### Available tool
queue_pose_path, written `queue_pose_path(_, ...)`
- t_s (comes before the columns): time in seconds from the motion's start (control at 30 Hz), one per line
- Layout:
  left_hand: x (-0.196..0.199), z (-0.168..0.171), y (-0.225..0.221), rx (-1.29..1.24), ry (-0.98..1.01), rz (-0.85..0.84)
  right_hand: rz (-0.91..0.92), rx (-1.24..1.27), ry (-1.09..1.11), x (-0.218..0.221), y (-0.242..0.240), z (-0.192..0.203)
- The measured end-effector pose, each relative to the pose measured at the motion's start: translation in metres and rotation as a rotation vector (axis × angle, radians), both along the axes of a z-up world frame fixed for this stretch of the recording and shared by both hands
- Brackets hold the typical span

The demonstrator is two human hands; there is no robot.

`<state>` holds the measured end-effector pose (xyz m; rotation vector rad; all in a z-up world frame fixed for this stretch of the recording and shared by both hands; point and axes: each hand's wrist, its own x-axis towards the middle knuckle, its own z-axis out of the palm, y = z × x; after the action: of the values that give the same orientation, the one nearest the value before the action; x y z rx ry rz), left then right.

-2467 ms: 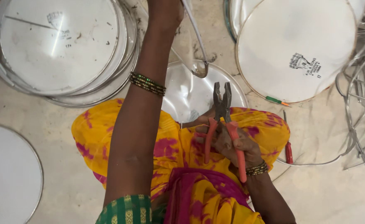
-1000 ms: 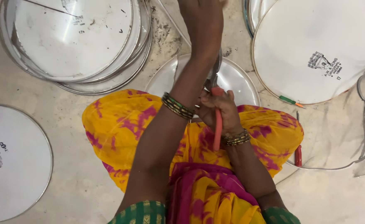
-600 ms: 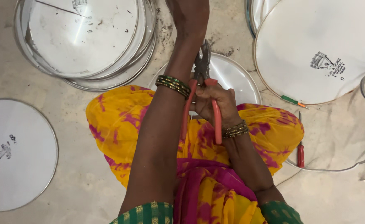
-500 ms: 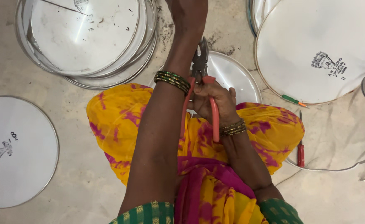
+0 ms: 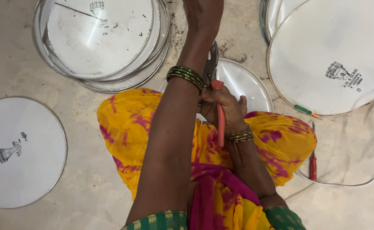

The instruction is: The person assembles drum heads by fitting a plastic sheet over a metal ring, using a small orange tool to tuck the edges into a white plastic frame, and then using pliers to secure the components.

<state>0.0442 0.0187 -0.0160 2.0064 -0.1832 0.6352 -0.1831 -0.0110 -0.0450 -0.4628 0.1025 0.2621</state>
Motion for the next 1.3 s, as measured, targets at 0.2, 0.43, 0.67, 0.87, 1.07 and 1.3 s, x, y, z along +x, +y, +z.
queue_pose_path(0.2,-0.002,0.006,-0.002,-0.214,-0.077,-0.073,0.047,-0.128,-0.003,0.001,-0.003,-0.002)
queue_pose_path(0.43,-0.029,0.008,-0.011,-0.594,0.061,-0.135,-0.059,0.058,0.049,-0.006,0.002,-0.016)
queue_pose_path(0.67,-0.044,0.024,-0.016,-0.836,0.056,-0.077,-0.172,-0.065,-0.083,0.006,0.028,-0.009)
queue_pose_path(0.87,-0.042,0.030,-0.014,-0.737,0.029,0.018,-0.195,-0.134,-0.064,0.019,0.038,0.001)
queue_pose_path(1.07,-0.045,0.027,-0.013,-0.786,0.013,0.046,-0.177,-0.095,-0.058,0.025,0.036,-0.025)
queue_pose_path(1.3,-0.016,-0.004,-0.001,-0.532,-0.058,0.172,-0.125,-0.118,-0.043,0.013,0.011,-0.044)
